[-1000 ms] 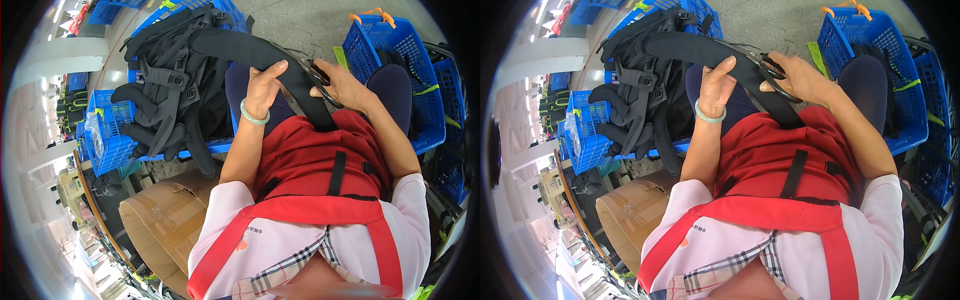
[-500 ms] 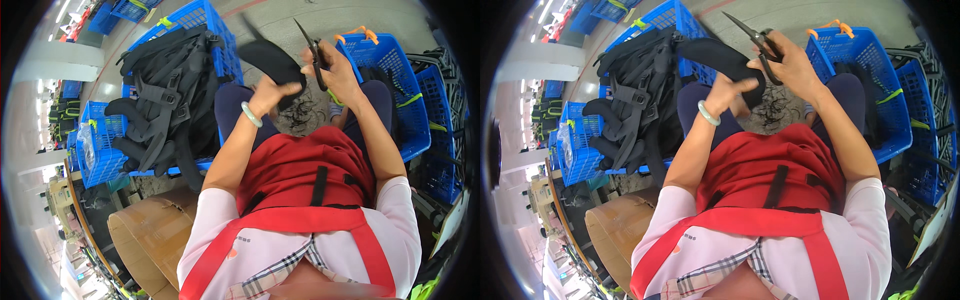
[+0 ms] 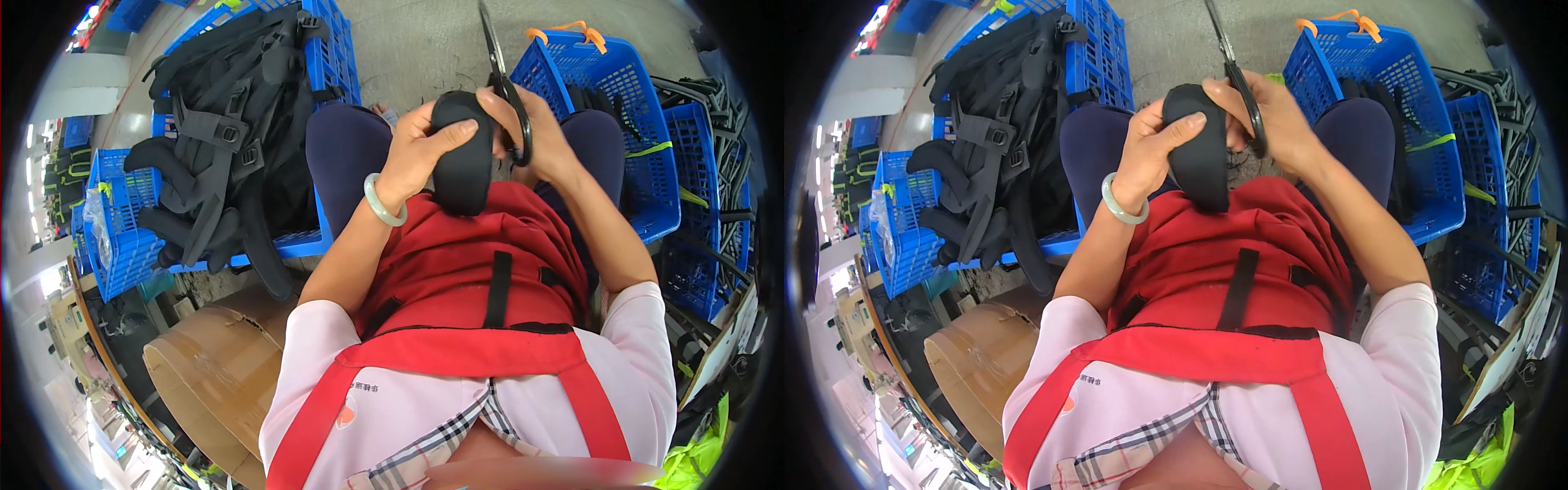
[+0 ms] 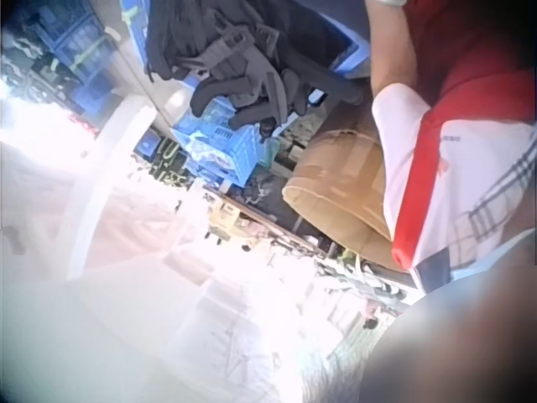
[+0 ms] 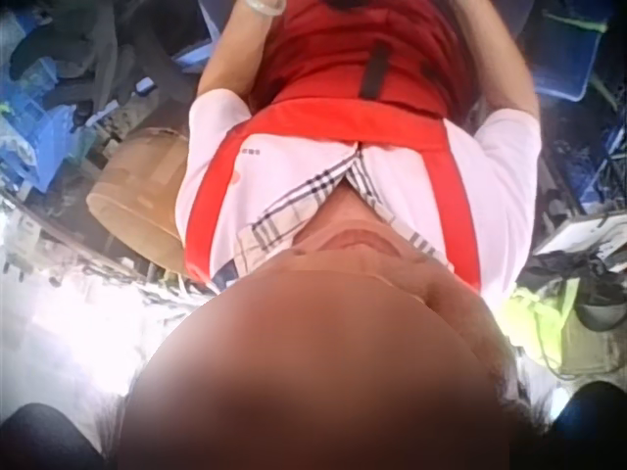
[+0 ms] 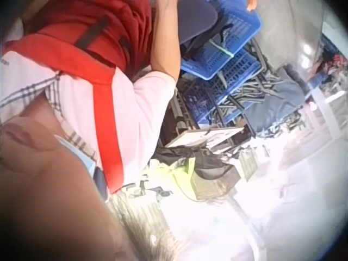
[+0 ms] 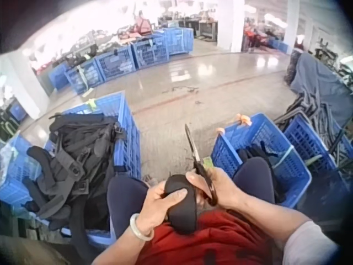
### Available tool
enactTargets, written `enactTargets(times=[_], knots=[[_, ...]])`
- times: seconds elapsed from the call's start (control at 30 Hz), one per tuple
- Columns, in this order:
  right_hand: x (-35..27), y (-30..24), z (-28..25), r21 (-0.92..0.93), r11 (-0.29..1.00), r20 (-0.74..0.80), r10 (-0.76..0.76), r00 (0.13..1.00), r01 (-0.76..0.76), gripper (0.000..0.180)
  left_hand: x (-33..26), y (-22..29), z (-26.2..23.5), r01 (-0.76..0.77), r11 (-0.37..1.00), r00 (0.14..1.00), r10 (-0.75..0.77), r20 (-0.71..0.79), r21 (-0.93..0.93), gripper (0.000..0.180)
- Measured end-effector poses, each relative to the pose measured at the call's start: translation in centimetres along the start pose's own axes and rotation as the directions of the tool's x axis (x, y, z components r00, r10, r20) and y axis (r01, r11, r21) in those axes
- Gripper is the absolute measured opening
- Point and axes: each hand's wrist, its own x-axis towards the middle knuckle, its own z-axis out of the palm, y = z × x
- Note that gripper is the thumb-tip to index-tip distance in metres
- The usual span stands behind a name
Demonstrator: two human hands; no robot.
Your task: Trimming excess rubber or foam material from curved black components using scissors.
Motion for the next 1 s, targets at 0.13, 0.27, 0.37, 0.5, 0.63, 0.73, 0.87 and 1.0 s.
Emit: enactTargets(times=[0.13,0.27,0.37,0.5,0.63,0.73,0.87,1.0], knots=[[-1.2,0.8,-3.4,-0.708,0.661,0.056,-0.296,0.954,0.247,0.042,-0.5,0.4,-1.4,0.037,0.971,0.997,-0.051,-0.056,-0.237,0.017],[-4.7,0.1,-2.8,-0.726,0.681,0.075,-0.054,0.996,0.092,0.064,0.0,-0.1,-1.6,-0.050,0.967,0.981,0.001,-0.194,-0.250,0.015],[-5.4,2.6,-2.2,-0.725,0.683,0.033,-0.091,0.995,0.086,0.070,0.3,-0.4,-1.3,-0.091,0.950,0.965,0.011,-0.263,-0.297,0.014],[-4.7,3.4,-1.7,-0.760,0.647,0.025,-0.071,0.997,0.065,0.070,0.3,-0.6,-1.3,-0.099,0.947,0.960,0.010,-0.281,-0.306,0.014],[-4.5,3.2,-1.2,-0.777,0.628,0.013,-0.046,0.999,0.039,0.068,0.3,-0.7,-1.0,-0.095,0.948,0.962,0.009,-0.273,-0.304,0.013],[-4.3,2.9,-1.4,-0.796,0.606,0.022,0.007,1.000,0.013,0.065,0.2,-0.7,-0.8,-0.088,0.951,0.963,0.005,-0.269,-0.296,0.014],[-4.5,3.3,-1.6,-0.770,0.637,0.023,-0.021,1.000,0.031,0.063,0.0,-0.8,-0.8,-0.075,0.951,0.966,-0.005,-0.258,-0.299,0.014],[-4.4,3.8,-1.2,-0.800,0.596,-0.025,-0.150,0.988,0.070,0.062,-0.1,-0.7,-0.3,-0.067,0.945,0.966,-0.019,-0.258,-0.321,0.015]])
